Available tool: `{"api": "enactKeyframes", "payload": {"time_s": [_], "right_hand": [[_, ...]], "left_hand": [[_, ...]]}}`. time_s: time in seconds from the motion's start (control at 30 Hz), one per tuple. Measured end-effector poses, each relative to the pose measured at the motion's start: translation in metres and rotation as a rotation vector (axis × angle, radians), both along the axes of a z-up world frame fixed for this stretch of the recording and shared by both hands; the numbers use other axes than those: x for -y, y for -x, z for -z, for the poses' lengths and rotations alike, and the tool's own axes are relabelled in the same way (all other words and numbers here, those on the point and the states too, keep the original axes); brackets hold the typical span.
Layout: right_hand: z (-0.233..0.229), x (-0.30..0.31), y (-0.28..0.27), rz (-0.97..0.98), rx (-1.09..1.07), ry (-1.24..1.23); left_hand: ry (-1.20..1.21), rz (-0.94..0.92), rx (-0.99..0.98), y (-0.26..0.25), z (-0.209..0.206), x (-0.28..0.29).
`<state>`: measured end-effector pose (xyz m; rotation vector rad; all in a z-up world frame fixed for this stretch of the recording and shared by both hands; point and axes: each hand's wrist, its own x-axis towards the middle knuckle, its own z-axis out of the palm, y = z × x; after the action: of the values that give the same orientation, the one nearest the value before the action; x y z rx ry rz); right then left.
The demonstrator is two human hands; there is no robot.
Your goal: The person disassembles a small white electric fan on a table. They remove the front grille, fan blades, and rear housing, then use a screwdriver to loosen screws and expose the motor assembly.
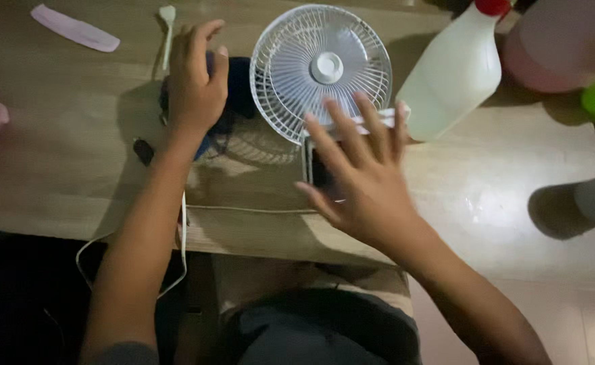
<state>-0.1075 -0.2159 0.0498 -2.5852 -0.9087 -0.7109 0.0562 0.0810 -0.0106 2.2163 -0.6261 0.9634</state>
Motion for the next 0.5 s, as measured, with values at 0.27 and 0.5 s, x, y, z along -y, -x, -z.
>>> {"api": "enactKeyframes", "payload": {"time_s": [0.27,0.5], "right_hand": [[0.012,-0.012,-0.020,0.114,-0.025,-0.096],[0.012,0.035,-0.031,0.046,-0.053,-0.158]], "left_hand": [[-0.141,-0.231,0.012,0.041,-0.036,-0.054],[-0.178,-0.386,-0.607,0.153,-0.030,-0.108]]}}
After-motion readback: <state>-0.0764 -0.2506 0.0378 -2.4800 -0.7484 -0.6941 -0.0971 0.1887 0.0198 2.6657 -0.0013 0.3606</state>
